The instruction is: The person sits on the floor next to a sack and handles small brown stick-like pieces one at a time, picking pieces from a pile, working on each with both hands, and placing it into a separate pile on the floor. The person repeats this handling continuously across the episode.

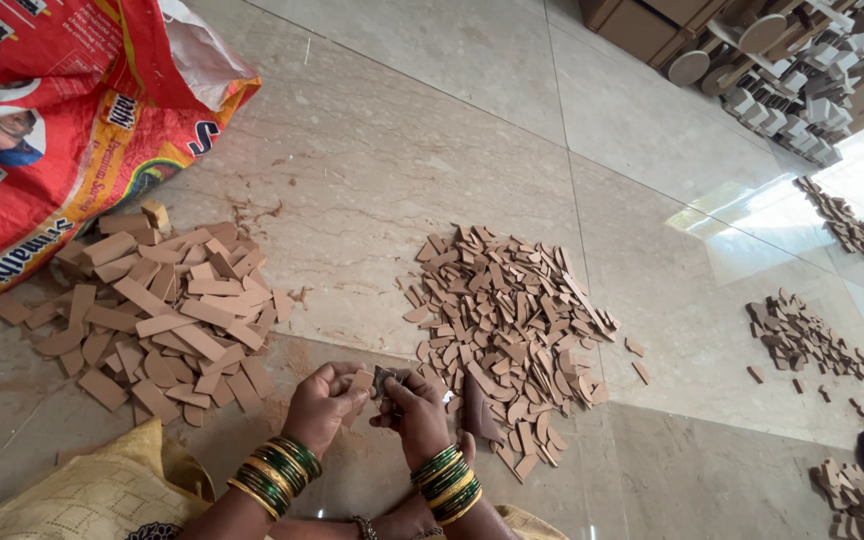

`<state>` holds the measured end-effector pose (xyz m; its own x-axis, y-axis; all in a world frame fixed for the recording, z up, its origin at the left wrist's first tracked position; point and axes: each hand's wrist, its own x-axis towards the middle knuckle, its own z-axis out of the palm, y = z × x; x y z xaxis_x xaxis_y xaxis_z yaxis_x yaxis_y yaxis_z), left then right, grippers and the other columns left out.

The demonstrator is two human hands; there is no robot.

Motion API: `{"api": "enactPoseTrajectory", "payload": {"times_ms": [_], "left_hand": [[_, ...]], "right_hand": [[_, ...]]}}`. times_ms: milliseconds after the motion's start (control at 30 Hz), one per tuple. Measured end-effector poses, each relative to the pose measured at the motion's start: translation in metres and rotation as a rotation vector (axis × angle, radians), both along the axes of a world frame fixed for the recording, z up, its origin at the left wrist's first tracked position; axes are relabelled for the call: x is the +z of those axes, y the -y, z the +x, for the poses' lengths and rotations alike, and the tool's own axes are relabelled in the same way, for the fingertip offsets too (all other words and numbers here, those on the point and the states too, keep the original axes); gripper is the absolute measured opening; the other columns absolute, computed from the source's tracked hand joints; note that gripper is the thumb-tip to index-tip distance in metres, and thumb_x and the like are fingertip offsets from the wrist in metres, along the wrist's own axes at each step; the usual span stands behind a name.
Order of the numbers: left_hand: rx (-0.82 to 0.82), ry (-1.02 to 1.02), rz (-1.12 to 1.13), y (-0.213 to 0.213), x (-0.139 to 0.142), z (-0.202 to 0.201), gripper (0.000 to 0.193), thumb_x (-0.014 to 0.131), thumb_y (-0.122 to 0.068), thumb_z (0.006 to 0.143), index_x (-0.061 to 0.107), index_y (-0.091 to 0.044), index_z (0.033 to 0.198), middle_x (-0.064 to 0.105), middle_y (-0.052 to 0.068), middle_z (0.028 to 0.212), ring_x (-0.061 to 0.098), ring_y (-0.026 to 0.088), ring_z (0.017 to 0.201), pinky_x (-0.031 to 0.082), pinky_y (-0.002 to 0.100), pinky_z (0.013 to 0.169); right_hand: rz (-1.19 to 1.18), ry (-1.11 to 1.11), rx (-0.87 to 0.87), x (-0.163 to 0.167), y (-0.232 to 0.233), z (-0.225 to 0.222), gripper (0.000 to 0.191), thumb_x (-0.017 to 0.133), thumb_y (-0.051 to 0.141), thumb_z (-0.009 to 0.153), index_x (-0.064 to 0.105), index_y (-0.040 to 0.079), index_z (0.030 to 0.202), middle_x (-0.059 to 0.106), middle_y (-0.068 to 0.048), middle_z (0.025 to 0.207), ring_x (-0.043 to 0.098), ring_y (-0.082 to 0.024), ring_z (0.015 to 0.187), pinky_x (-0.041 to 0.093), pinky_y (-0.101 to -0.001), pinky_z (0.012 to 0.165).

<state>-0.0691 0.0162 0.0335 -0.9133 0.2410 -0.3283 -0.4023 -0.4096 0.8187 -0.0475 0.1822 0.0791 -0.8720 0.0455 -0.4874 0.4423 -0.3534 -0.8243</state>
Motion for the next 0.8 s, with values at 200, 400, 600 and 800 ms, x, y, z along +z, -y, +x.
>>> {"api": "enactPoseTrajectory", "payload": {"times_ms": [200,400,600,800], "left_hand": [[0.003,-0.037,-0.199,0.000,0.002,0.002,0.037,0.073,0.003,0.083,0.074,-0.001,0.120,0.076,0.006,0.101,0.069,0.012,0.086,0.059,0.028,0.077],[0.048,-0.066,-0.397,0.000,0.013,0.004,0.031,0.077,-0.009,0.085,0.076,-0.002,0.114,0.079,0.001,0.091,0.071,0.007,0.082,0.057,0.024,0.074],[0.106,0.195,0.053,0.004,0.007,0.004,0.036,0.060,-0.002,0.087,0.075,-0.003,0.120,0.062,0.001,0.083,0.051,0.010,0.065,0.043,0.026,0.058],[0.138,0.325,0.050,0.009,0.013,0.004,0.045,0.051,0.002,0.082,0.070,-0.005,0.122,0.068,0.001,0.102,0.054,0.007,0.073,0.043,0.023,0.064]], "right_hand": [[0.105,-0.113,-0.006,0.003,0.006,0.002,0.014,0.062,0.013,0.099,0.069,0.002,0.103,0.069,-0.003,0.077,0.060,-0.010,0.058,0.056,-0.0290,0.058],[1.016,-0.594,0.099,0.026,0.022,0.014,0.015,0.068,0.009,0.094,0.076,0.003,0.104,0.072,-0.009,0.080,0.066,-0.012,0.063,0.052,-0.0280,0.056],[1.020,-0.614,0.106,0.042,0.036,0.018,0.015,0.070,0.010,0.091,0.076,0.004,0.104,0.076,-0.010,0.077,0.069,-0.011,0.063,0.054,-0.0272,0.058],[1.039,-0.439,0.133,0.045,0.037,0.016,0.016,0.072,0.012,0.091,0.078,0.005,0.104,0.071,-0.013,0.068,0.062,-0.013,0.056,0.050,-0.0293,0.054]]}}
